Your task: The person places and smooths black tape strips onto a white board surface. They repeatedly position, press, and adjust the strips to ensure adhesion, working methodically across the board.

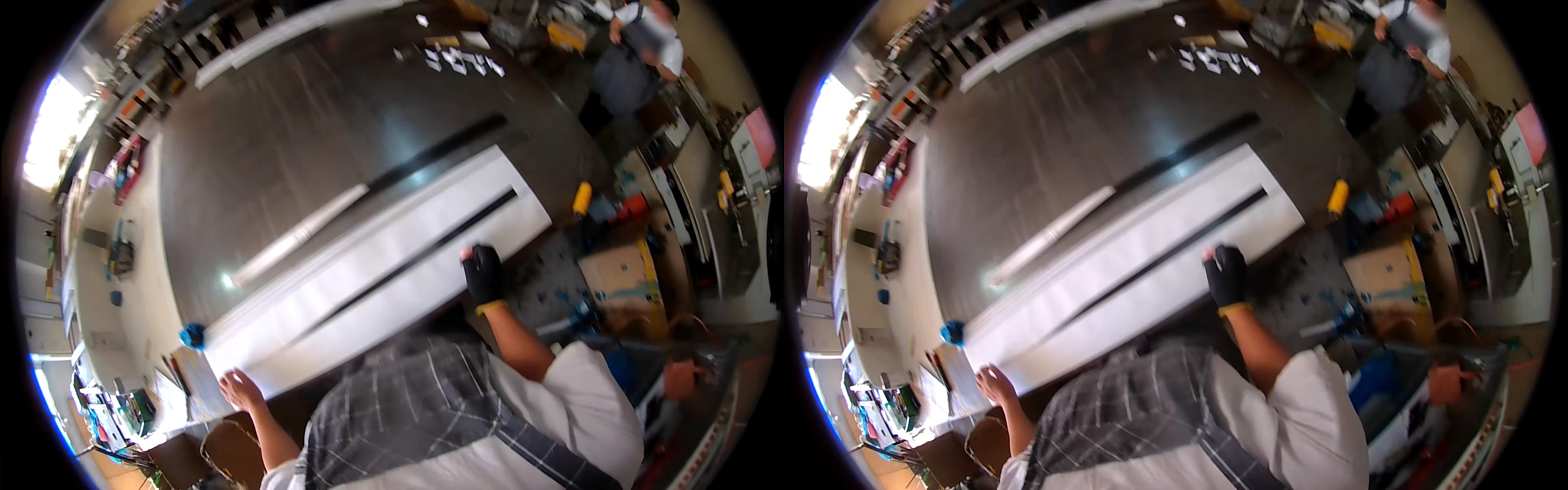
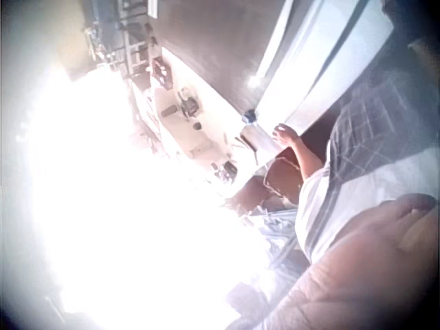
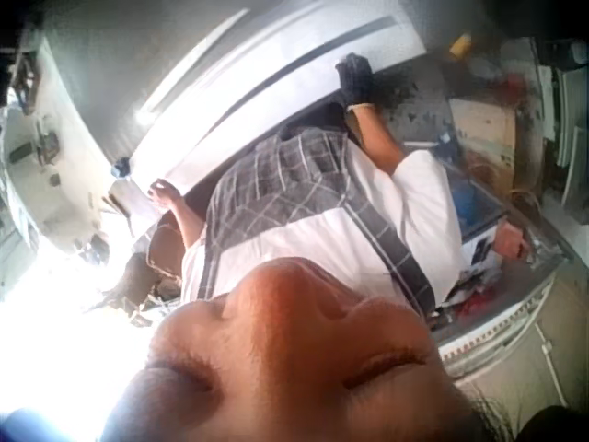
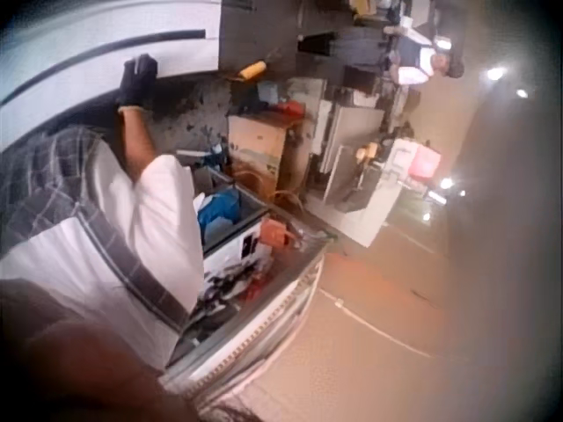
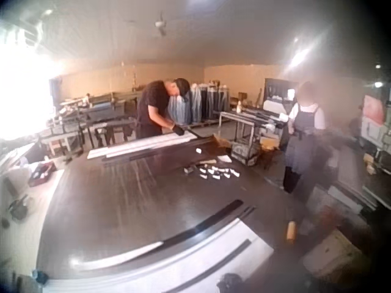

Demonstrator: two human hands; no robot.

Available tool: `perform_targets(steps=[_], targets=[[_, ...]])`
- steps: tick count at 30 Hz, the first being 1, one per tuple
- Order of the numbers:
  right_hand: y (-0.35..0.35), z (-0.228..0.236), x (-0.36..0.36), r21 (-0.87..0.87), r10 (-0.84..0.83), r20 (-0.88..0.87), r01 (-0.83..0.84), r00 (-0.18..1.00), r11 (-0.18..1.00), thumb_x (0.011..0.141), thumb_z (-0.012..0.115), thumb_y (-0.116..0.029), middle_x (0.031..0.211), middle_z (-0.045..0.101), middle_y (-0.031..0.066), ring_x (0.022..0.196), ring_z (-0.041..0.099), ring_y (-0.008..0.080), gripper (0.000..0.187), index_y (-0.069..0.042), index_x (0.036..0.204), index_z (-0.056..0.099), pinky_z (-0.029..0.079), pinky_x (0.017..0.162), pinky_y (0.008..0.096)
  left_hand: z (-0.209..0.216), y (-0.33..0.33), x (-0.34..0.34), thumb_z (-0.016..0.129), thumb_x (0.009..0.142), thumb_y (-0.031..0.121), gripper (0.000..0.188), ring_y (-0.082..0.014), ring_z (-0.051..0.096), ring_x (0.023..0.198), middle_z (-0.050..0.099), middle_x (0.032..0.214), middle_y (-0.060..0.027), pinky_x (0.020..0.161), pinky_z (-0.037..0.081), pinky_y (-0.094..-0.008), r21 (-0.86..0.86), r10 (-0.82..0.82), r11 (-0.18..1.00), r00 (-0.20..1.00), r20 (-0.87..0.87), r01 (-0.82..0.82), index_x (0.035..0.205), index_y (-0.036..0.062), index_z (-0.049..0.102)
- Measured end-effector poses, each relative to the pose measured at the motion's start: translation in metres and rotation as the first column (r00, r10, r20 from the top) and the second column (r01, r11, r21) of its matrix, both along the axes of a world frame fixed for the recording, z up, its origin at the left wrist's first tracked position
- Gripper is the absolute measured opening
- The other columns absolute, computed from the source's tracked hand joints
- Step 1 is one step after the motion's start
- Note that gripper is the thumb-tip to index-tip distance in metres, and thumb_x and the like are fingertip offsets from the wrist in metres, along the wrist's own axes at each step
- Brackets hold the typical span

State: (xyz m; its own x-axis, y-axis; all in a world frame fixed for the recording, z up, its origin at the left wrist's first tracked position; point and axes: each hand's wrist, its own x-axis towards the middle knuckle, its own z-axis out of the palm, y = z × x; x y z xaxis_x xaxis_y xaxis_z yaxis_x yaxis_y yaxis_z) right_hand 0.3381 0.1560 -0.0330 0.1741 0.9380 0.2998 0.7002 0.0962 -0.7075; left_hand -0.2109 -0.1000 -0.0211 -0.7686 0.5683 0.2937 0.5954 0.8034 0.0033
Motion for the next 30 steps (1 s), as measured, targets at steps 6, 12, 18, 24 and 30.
perform_targets(steps=[6, 12, 18, 24, 30], targets=[[0.005, 0.019, -0.017, 0.159, 0.201, 0.086, -0.213, 0.976, 0.964, 0.078, 0.071, -0.015, 0.092, 0.064, 0.0100, 0.090, 0.061, 0.0315, 0.016, -0.009, 0.090, 0.061, 0.049, 0.079, 0.0407, 0.000, 0.066, 0.150, 0.067, 0.085, 0.014, 0.014, -0.0336, 0.057, 0.096, 0.062, 0.099, -0.0123, 0.086, 0.045, -0.0451, 0.276, -0.520, 0.838, 0.842, 0.143, 0.470, 0.096, 0.0067, 0.062], [0.029, 0.038, -0.031, -0.037, 0.561, 0.175, -0.564, 0.809, 0.825, 0.081, 0.068, -0.021, 0.088, 0.063, 0.0091, 0.084, 0.061, 0.0318, 0.015, -0.010, 0.089, 0.061, 0.049, 0.075, 0.0420, 0.004, 0.116, 0.228, 0.066, 0.085, 0.016, 0.014, -0.0325, 0.056, 0.097, 0.060, 0.098, -0.0118, 0.088, 0.043, -0.0446, 0.270, -0.592, 0.800, 0.776, 0.215, 0.535, 0.094, 0.0076, 0.062], [0.081, 0.021, 0.053, -0.025, 0.464, 0.283, -0.477, 0.840, 0.879, 0.076, 0.074, -0.020, 0.081, 0.059, 0.0087, 0.081, 0.059, 0.0312, 0.020, -0.011, 0.080, 0.056, 0.048, 0.070, 0.0446, -0.002, 0.116, 0.216, 0.065, 0.088, 0.019, 0.012, -0.0294, 0.056, 0.088, 0.060, 0.089, -0.0081, 0.083, 0.044, -0.0425, 0.215, -0.450, 0.887, 0.866, 0.218, 0.407, 0.088, 0.0079, 0.061], [0.147, 0.031, 0.159, -0.090, 0.297, 0.526, -0.295, 0.797, 0.951, 0.079, 0.071, -0.023, 0.081, 0.063, 0.0121, 0.081, 0.061, 0.0327, 0.018, -0.009, 0.076, 0.060, 0.049, 0.071, 0.0444, -0.003, 0.105, 0.197, 0.066, 0.089, 0.022, 0.015, -0.0295, 0.056, 0.091, 0.060, 0.092, -0.0084, 0.084, 0.044, -0.0431, 0.142, -0.336, 0.939, 0.919, 0.205, 0.312, 0.090, 0.0074, 0.061], [0.139, 0.027, 0.150, 0.100, 0.086, 0.542, -0.166, 0.836, 0.981, 0.079, 0.066, -0.016, 0.088, 0.062, 0.0123, 0.087, 0.059, 0.0350, 0.013, -0.009, 0.084, 0.056, 0.048, 0.076, 0.0465, -0.007, 0.089, 0.212, 0.062, 0.091, 0.018, 0.024, -0.0346, 0.054, 0.108, 0.059, 0.112, -0.0137, 0.095, 0.043, -0.0444, 0.194, -0.386, 0.918, 0.887, 0.251, 0.345, 0.112, 0.0071, 0.061]])
